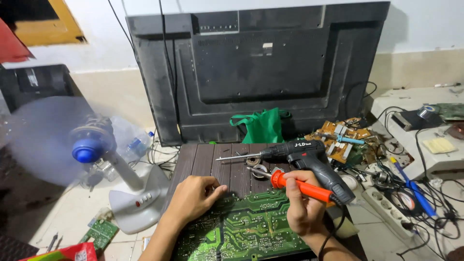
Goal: The person uses a soldering iron to work on a green circuit board placed on a wooden table. They hold the board steady with one hand while applying the soldering iron with the other, moving across different sections of the board.
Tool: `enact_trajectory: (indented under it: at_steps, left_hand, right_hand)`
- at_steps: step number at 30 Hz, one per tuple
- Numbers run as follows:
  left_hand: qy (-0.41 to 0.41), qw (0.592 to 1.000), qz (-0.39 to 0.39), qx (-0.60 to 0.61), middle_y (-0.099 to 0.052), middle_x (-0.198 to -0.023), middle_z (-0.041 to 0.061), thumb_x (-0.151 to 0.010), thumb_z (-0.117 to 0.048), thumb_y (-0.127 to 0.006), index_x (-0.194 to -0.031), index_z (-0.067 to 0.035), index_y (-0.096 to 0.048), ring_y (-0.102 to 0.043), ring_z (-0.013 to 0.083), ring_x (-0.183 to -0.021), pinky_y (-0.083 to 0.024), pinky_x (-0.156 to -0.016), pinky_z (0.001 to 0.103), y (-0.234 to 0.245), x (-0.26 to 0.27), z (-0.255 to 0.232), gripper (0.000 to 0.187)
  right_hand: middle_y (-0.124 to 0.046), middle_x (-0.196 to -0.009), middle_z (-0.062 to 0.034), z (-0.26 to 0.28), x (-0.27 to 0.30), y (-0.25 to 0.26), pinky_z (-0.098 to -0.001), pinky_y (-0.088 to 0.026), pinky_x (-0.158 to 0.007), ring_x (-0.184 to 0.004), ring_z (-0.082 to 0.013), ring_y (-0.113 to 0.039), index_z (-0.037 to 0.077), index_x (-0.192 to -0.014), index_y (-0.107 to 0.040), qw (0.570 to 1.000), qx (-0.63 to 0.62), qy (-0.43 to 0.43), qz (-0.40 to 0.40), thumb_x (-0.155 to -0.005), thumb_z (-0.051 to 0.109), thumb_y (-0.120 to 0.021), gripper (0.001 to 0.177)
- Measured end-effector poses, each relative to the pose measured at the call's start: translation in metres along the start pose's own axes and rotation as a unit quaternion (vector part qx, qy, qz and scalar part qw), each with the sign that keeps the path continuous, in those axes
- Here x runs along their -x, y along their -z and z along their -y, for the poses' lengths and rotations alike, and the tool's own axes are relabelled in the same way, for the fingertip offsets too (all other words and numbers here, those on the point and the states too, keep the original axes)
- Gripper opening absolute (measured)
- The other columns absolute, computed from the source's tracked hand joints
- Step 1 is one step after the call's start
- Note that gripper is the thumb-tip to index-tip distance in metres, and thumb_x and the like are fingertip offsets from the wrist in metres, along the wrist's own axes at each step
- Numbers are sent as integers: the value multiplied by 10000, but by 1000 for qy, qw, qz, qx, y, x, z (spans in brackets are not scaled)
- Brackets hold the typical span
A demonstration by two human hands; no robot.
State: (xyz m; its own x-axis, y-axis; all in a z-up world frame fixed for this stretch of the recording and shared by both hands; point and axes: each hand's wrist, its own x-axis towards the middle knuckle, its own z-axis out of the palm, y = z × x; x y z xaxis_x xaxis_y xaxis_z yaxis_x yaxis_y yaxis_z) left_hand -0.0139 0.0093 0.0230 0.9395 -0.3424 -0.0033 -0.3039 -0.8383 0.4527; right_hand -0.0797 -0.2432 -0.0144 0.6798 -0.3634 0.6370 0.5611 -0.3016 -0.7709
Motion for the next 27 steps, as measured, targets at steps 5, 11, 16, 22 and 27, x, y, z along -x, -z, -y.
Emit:
enact_trajectory:
  at_steps: [5,11,16,22,27]
  left_hand:
    - [-45,999,-11,-14,-682,-658,-9,-937,-509,-655,-812,-183,-743,-614,202,-611,-457,-612,340,-6,8,-4,360]
    - [-45,998,-6,-33,-727,-686,-6,-917,-494,-684,-844,-206,-769,-665,214,-634,-499,-624,377,-9,18,-15,309]
    - [-29,993,2,-118,-750,-745,68,-879,-440,-647,-918,-220,-786,-734,357,-827,-586,-779,500,-12,26,-30,264]
    - [3,974,-68,-215,-721,-721,49,-919,-362,-626,-832,-219,-738,-719,326,-702,-580,-633,472,-36,66,-52,202]
    - [38,983,-123,-133,-745,-834,31,-1004,-250,-602,-1043,-184,-742,-727,224,-678,-621,-541,405,-70,111,-79,159]
  right_hand:
    - [-660,-787,-16,1,5,3,-230,-475,-594,-628,-99,-562,63,-991,-681,999,26,14,13,-983,300,-570,263]
    - [-694,-832,-19,7,8,5,-270,-496,-621,-664,-128,-602,105,-975,-668,997,65,25,42,-982,352,-572,265]
    - [-707,-729,-104,1,11,6,-349,-551,-706,-701,-279,-712,159,-977,-731,997,70,14,23,-959,346,-688,192]
    - [-697,-766,-50,19,11,12,-316,-516,-652,-676,-212,-660,153,-971,-705,996,68,20,52,-976,391,-608,257]
    - [-720,-793,32,19,13,12,-289,-512,-585,-670,-146,-664,160,-936,-680,994,76,-13,79,-970,450,-538,325]
